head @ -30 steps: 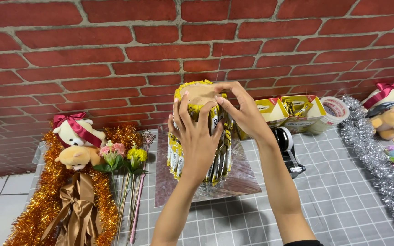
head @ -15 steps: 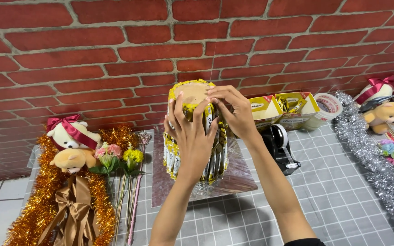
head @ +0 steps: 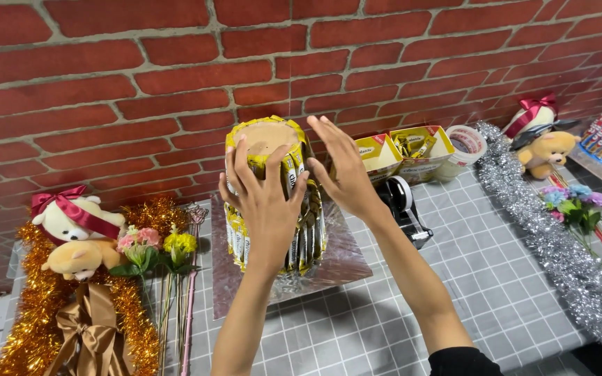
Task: The person is taping individual chocolate bars vertically around a cylindrical cardboard base to create a decorative chocolate gift.
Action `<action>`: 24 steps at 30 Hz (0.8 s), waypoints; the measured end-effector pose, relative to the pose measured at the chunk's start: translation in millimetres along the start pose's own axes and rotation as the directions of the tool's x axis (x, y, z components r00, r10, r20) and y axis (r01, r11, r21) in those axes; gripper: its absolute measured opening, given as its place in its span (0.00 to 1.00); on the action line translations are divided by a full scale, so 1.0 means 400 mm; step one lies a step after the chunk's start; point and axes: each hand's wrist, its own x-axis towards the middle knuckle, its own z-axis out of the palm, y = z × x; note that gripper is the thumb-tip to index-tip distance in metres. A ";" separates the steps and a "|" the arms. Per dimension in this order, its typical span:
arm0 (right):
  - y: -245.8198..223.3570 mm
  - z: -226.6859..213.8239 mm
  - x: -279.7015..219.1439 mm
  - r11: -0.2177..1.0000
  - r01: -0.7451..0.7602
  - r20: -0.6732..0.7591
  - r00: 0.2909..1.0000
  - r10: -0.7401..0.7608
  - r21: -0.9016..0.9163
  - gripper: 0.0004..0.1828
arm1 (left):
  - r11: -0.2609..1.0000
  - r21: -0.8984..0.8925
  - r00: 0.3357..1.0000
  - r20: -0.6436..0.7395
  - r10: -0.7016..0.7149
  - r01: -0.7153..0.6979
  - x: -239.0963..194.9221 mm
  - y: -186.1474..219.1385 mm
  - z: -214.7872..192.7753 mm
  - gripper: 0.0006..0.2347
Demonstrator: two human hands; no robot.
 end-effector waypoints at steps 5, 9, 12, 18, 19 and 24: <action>0.158 -0.121 -0.032 0.992 -0.076 -0.127 0.990 0.062 -0.104 0.18 | 0.999 -0.037 1.000 0.021 -0.015 0.016 -0.008 0.011 -0.031 0.21; 0.394 -0.217 -0.075 0.907 -0.220 -0.168 0.971 0.169 -0.360 0.04 | 0.976 -0.206 0.997 -0.016 -0.080 0.074 -0.053 0.011 -0.070 0.22; 0.436 -0.280 -0.085 0.831 -0.448 -0.163 0.894 0.417 -0.332 0.06 | 0.928 -0.334 0.985 0.014 -0.172 0.167 -0.084 0.024 -0.118 0.20; 0.531 -0.305 -0.143 0.707 -0.515 -0.174 0.849 0.499 -0.484 0.11 | 0.908 -0.381 0.984 0.058 -0.166 0.176 -0.091 0.002 -0.169 0.17; 0.541 -0.303 -0.150 0.708 -0.514 -0.172 0.849 0.499 -0.484 0.11 | 0.908 -0.380 0.984 0.058 -0.168 0.177 -0.092 -0.002 -0.171 0.17; 0.594 -0.283 -0.175 0.636 -0.480 -0.018 0.806 0.592 -0.604 0.07 | 0.892 -0.372 0.966 0.096 -0.238 0.257 -0.092 -0.010 -0.175 0.19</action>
